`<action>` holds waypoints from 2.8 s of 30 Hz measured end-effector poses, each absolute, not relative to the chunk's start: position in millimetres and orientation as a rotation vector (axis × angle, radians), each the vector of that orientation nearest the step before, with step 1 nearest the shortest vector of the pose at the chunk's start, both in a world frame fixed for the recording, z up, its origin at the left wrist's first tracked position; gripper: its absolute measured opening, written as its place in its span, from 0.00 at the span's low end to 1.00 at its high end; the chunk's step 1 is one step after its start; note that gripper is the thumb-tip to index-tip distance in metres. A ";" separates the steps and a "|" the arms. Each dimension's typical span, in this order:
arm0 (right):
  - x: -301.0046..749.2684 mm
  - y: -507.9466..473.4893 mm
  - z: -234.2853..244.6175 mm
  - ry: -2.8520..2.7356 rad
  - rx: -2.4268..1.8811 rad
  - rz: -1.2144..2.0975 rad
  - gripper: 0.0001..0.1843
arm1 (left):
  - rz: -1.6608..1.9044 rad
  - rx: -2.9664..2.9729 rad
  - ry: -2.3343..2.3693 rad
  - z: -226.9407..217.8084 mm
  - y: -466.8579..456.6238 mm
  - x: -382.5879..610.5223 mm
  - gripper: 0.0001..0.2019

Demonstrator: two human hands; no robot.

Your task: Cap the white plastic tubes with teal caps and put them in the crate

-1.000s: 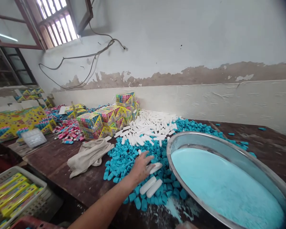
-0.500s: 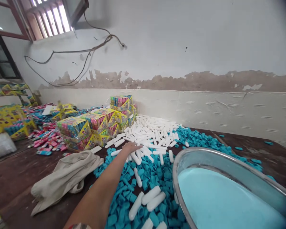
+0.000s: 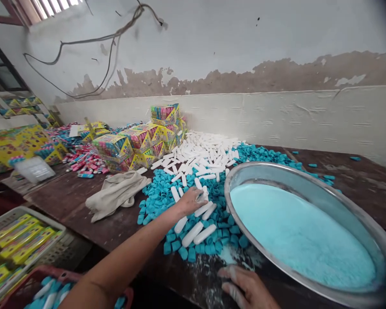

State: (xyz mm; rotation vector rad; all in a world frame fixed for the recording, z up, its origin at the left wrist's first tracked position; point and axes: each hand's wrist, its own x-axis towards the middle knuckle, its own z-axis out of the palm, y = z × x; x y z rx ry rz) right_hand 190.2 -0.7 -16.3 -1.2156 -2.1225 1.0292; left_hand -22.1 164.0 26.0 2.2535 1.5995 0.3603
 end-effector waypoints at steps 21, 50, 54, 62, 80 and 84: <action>169.2 0.2 -5.1 -2.069 -1.220 0.826 0.13 | 0.404 2.187 1.899 1.9 40.6 -28.9 0.08; 284.7 66.2 88.4 -2.751 -1.901 -0.054 0.12 | 1.353 2.528 1.221 -60.4 -15.2 2.5 0.15; 274.1 93.7 67.6 -2.818 -1.923 0.006 0.11 | 1.341 2.527 1.277 -65.4 -14.1 2.7 0.15; 257.5 104.3 51.2 -2.676 -1.699 0.303 0.08 | 1.305 2.489 1.305 -62.9 -16.1 1.7 0.12; 267.5 99.2 53.6 -2.557 -1.562 0.537 0.11 | 1.415 2.285 1.402 -72.6 -17.1 9.4 0.10; 274.2 103.2 68.5 -2.538 -1.437 0.790 0.06 | 1.410 2.282 1.415 -74.3 -15.9 8.2 0.10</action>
